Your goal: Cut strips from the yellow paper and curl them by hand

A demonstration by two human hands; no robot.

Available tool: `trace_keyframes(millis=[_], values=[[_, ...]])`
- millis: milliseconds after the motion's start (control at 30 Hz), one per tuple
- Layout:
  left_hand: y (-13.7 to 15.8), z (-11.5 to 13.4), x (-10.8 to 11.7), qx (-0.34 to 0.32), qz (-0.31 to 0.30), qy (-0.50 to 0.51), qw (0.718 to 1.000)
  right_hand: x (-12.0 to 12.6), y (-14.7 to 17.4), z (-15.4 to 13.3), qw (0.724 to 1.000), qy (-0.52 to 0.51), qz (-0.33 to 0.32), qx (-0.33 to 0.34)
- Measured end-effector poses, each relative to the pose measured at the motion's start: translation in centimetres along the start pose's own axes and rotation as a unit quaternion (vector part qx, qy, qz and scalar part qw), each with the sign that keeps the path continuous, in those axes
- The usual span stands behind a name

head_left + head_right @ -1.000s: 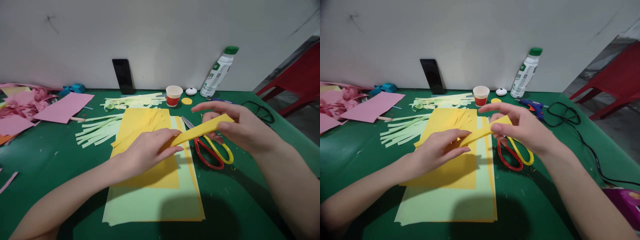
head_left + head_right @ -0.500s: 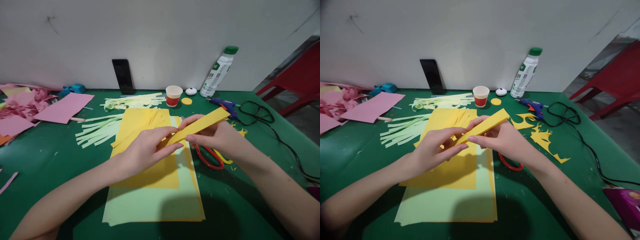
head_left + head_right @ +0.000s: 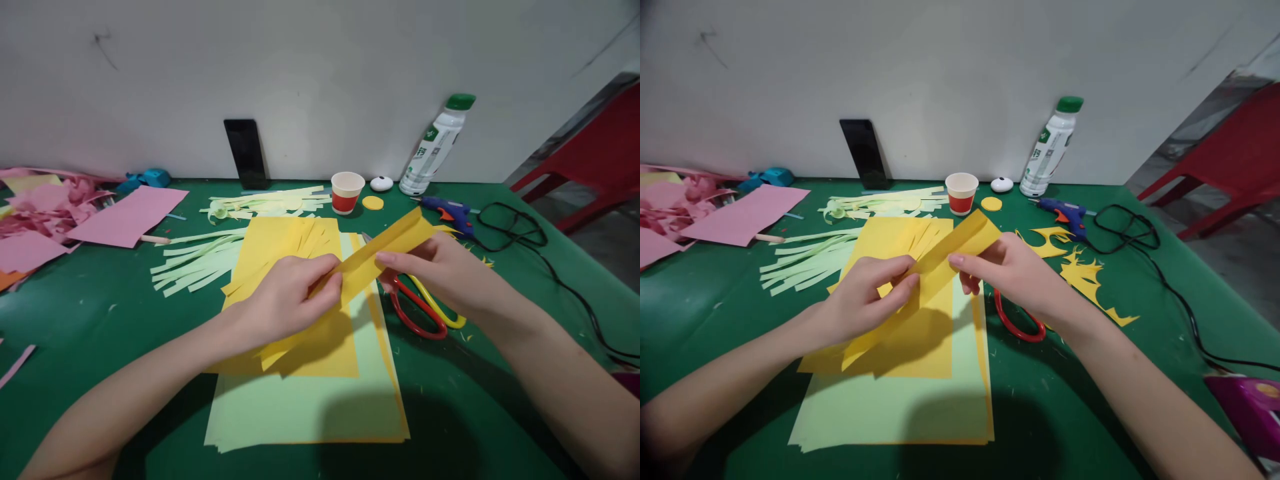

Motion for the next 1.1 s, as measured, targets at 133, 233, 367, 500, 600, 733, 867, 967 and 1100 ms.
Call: trace_keyframes(millis=[133,233,367,500,600,733,867,967,1100], values=[[-0.1,-0.3,0.3,-0.041,-0.024,-0.08,0.996,0.5,0.0,0.2,0.999,0.001,0.015,-0.031],[-0.3,-0.8,0.5,-0.09,0.049,-0.201,0.974,0.4,-0.1,0.1,0.998,-0.033,0.006,-0.047],[-0.3,-0.7,0.3,-0.212,0.173,-0.309,0.911,-0.9,-0.1,-0.1,0.992,-0.107,0.001,-0.065],[0.0,-0.3,0.1,-0.253,0.176,-0.312,0.898,-2.5,0.4,-0.3,0.983,-0.173,-0.008,-0.06],[0.0,-0.1,0.3,-0.253,0.183,-0.299,0.902,-3.0,0.8,-0.5,0.974,-0.215,-0.031,-0.056],[0.0,-0.2,0.6,-0.27,0.199,-0.305,0.892,-2.6,1.0,-0.7,0.982,-0.176,-0.062,-0.038],[0.3,-0.1,0.8,-0.272,0.208,-0.316,0.885,-2.1,1.1,-1.0,0.998,0.026,0.032,0.046],[0.4,0.0,0.8,-0.275,0.217,-0.337,0.874,-1.8,1.0,-1.0,0.965,0.145,0.162,0.15],[0.4,0.0,0.8,-0.3,0.214,-0.368,0.854,-1.6,1.0,-1.1,0.909,0.254,0.183,0.275]])
Point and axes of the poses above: each hand's wrist, its own y-axis away from the middle knuckle, its own x-axis out of the back of the hand, z = x × y, the point moved 1 cm from there along -y, towards the middle knuckle, and after that the axes turned 2 degrees about y, right-handed, at the moved point
